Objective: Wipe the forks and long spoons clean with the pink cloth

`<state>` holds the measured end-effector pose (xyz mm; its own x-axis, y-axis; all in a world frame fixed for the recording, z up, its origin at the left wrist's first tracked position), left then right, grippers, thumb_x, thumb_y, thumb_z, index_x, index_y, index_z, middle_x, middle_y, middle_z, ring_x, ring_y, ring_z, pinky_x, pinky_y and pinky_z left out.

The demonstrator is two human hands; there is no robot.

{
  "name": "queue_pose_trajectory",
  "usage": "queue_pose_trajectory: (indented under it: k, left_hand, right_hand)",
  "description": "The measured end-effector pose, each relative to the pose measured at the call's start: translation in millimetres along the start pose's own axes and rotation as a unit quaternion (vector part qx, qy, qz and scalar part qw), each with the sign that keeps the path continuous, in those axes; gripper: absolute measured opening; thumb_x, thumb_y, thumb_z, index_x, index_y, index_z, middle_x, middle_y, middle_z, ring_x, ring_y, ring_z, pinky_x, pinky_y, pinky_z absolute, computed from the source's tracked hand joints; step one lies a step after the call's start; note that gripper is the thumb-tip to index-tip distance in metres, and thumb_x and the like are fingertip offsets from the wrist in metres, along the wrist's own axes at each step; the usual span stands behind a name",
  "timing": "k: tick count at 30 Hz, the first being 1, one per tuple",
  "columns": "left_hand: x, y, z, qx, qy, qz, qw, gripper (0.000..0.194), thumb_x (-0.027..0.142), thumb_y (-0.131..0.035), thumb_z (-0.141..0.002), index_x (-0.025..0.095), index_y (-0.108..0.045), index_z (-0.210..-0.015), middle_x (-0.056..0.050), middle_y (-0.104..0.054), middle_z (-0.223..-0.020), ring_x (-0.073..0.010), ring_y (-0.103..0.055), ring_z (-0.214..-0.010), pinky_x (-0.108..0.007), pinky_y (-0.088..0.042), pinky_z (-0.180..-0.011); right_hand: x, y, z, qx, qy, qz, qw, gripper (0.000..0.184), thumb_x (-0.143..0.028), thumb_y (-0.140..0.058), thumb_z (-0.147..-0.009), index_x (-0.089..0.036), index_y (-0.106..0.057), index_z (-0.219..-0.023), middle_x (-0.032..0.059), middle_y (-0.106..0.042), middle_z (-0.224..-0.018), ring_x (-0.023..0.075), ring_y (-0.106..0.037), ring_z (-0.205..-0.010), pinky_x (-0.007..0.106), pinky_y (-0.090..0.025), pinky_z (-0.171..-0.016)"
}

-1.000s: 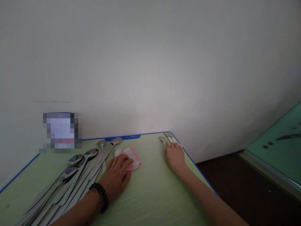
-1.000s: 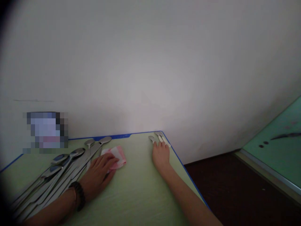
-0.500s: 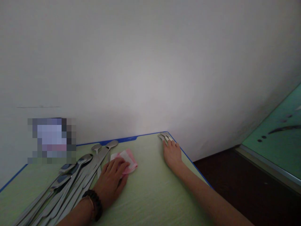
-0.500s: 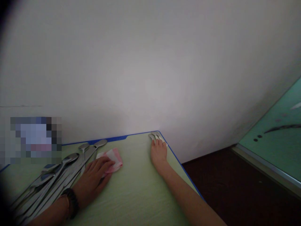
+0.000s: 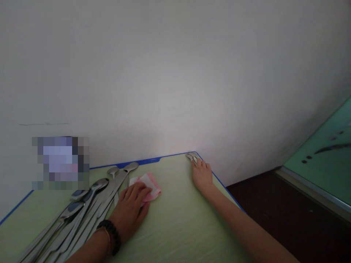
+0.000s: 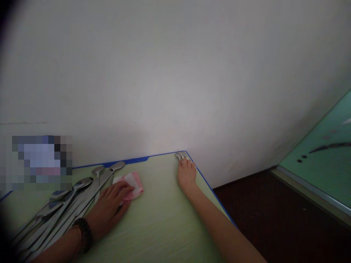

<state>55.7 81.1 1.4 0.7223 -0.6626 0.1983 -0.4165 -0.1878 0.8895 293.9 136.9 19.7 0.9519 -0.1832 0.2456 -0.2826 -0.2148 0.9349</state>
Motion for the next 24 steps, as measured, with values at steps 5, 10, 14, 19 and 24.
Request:
queue_pose_trajectory:
  k: [5, 10, 14, 19, 24]
  left_hand:
    - [0, 0.6, 1, -0.002, 0.001, 0.002, 1.000, 0.029, 0.024, -0.047, -0.083, 0.022, -0.055, -0.110, -0.008, -0.054, -0.109, -0.0265, -0.046, -0.107, -0.046, -0.037, -0.091]
    - [-1, 0.1, 0, -0.005, 0.008, 0.010, 1.000, 0.029, 0.023, -0.047, -0.081, 0.022, -0.055, -0.109, -0.008, -0.054, -0.109, -0.0266, -0.047, -0.106, -0.046, -0.037, -0.091]
    - [-2, 1.6, -1, -0.020, 0.021, 0.018, 0.999, 0.029, 0.023, -0.046, -0.082, 0.022, -0.055, -0.109, -0.008, -0.056, -0.111, -0.0264, -0.047, -0.109, -0.046, -0.036, -0.094]
    - [-14, 29.9, -8, -0.016, 0.024, 0.123, 0.992, 0.029, 0.023, -0.044, -0.084, 0.016, -0.052, -0.110, -0.011, -0.057, -0.111, -0.0234, -0.051, -0.106, -0.040, -0.041, -0.093]
    - [-52, 73.1, -8, 0.039, 0.079, 0.103, 0.991, 0.028, 0.022, -0.045, -0.083, 0.016, -0.050, -0.110, -0.011, -0.054, -0.113, -0.0234, -0.050, -0.107, -0.042, -0.040, -0.095]
  right_hand:
    - [-1, 5, 0, 0.022, 0.006, -0.002, 1.000, 0.038, -0.010, -0.029, -0.086, -0.017, -0.056, -0.113, 0.0137, -0.053, -0.116, 0.0240, -0.051, -0.095, 0.035, -0.033, -0.076]
    - [-33, 18, 13, 0.050, 0.067, -0.052, 0.995, 0.036, -0.011, -0.033, -0.085, -0.016, -0.052, -0.115, 0.0139, -0.052, -0.116, 0.0246, -0.048, -0.099, 0.037, -0.033, -0.080]
    - [-71, 34, 28, 0.055, 0.120, -0.135, 0.982, 0.042, -0.010, -0.039, -0.081, -0.018, -0.046, -0.122, 0.0128, -0.051, -0.114, 0.0230, -0.049, -0.097, 0.036, -0.034, -0.079]
    - [-117, 53, 41, 0.072, 0.170, -0.290, 0.939, 0.035, -0.024, -0.033, -0.089, -0.019, -0.044, -0.123, 0.0114, -0.051, -0.112, 0.0202, -0.049, -0.098, 0.033, -0.037, -0.083]
    - [-168, 48, 43, 0.052, 0.206, -0.326, 0.921, 0.030, -0.031, -0.038, -0.088, -0.020, -0.051, -0.114, 0.0100, -0.052, -0.109, 0.0212, -0.048, -0.097, 0.033, -0.037, -0.084]
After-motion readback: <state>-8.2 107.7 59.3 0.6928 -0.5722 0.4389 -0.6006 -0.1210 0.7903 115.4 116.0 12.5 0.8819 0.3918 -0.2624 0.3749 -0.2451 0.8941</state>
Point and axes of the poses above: each hand's wrist, its own z-axis away from the middle knuckle, its own y-axis out of the back of the hand, x = y × z, the point moved 9 cm from there along -z, towards the middle knuckle
